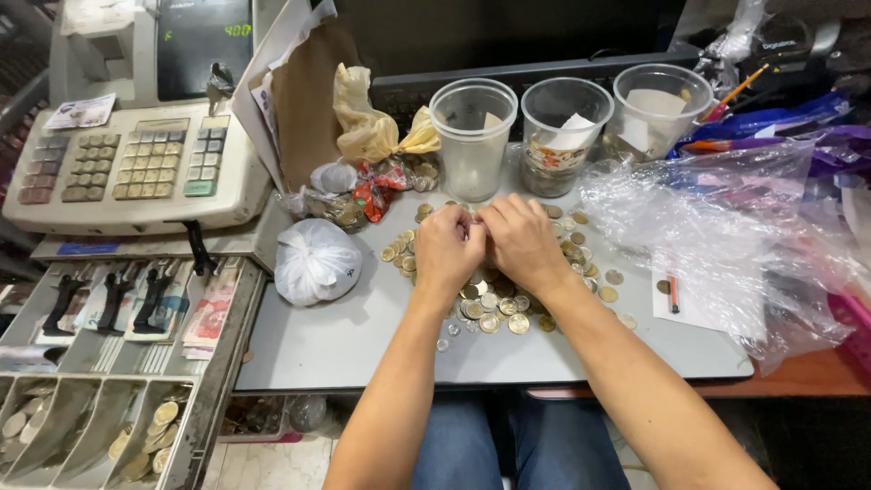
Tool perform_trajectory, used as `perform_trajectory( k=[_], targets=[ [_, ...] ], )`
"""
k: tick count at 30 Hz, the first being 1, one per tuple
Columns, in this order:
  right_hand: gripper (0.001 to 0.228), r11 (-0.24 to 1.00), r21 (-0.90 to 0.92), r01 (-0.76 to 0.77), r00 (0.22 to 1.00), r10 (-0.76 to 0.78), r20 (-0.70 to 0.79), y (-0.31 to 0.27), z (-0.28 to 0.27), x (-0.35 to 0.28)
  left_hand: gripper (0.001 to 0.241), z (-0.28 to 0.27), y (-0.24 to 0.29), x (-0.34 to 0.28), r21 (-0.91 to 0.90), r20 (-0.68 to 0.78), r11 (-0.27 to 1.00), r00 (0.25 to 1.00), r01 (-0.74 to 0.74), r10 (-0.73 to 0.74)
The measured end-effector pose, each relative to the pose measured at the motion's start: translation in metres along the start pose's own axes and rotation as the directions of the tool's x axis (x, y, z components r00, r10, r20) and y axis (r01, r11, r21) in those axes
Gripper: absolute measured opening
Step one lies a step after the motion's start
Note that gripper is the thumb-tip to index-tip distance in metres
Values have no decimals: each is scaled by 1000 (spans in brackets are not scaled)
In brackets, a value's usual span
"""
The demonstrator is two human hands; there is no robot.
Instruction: Sorting and counting a large quantity of coins on a checkout counter into various containers.
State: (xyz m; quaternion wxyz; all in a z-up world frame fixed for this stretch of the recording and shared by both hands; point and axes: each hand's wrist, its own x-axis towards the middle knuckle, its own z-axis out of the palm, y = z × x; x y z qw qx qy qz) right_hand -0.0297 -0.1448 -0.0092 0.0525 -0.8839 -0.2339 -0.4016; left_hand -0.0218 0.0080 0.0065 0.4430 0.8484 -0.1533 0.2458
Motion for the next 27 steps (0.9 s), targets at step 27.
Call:
perform_trajectory(
  k=[27],
  targets=[
    [13,996,78,-47,996,41,78,3,-7,0,11,0,-3,-1,51,40,995,996,-86,84]
  ],
)
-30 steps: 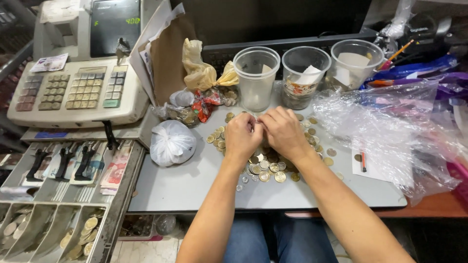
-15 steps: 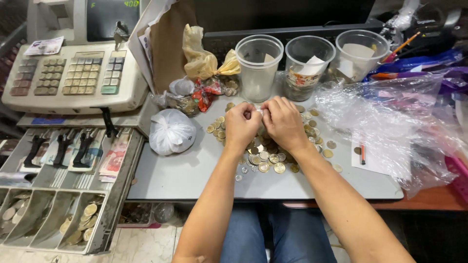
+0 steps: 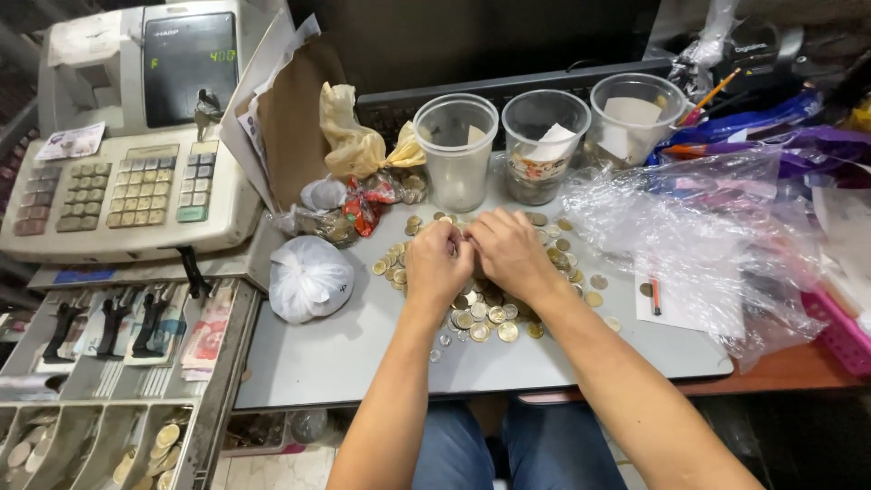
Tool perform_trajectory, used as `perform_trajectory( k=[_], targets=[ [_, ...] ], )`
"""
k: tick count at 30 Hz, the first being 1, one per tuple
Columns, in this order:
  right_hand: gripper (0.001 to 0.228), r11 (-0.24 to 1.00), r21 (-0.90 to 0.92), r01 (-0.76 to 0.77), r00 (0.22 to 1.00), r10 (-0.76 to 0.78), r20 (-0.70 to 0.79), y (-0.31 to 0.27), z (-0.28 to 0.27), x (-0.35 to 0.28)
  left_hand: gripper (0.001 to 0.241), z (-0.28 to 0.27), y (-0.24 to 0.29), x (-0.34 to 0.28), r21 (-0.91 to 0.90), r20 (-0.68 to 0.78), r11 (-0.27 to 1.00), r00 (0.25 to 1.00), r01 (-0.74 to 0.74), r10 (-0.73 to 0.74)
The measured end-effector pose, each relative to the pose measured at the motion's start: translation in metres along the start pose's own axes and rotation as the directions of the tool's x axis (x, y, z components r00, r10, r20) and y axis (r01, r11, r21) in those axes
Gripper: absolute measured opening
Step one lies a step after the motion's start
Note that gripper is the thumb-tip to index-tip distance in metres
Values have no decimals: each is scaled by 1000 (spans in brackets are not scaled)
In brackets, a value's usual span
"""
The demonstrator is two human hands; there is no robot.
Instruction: Sorting and counting a large quantity of coins on a checkout counter into various containers.
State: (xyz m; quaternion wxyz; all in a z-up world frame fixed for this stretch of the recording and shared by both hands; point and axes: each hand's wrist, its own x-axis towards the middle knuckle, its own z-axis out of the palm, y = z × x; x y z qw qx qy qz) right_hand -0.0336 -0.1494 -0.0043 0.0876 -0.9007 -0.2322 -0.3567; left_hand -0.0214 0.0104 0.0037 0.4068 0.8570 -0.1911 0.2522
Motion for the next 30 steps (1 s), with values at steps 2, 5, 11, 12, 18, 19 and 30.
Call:
perform_trajectory(
  k=[2,5,11,12,18,19,30],
  targets=[
    [11,1000,-13,6,1000,-6,-12,4,10,-3,10,5,-3,1,-29,6,998,998,55,-55],
    [9,999,-36,8,999,-10,-52,1,9,-3,9,13,-10,1,-94,15,983,988,157,-156],
    [6,1000,21,14,987,-11,-160,-5,3,3,9,25,-23,2,-220,44,928,953,301,-298],
    [4,998,71,-1,983,14,-182,-5,3,4,9,27,-23,2,-244,54,917,948,316,-312],
    [3,925,368,-93,987,133,-85,-5,-8,6,11,17,-21,0,-292,25,918,962,268,-273],
    [3,925,373,-75,988,118,-96,-5,-9,6,11,12,-14,0,-289,6,921,963,261,-271],
    [12,995,27,-92,994,90,62,1,10,-4,11,7,-6,1,-135,1,979,988,156,-157]
  ],
)
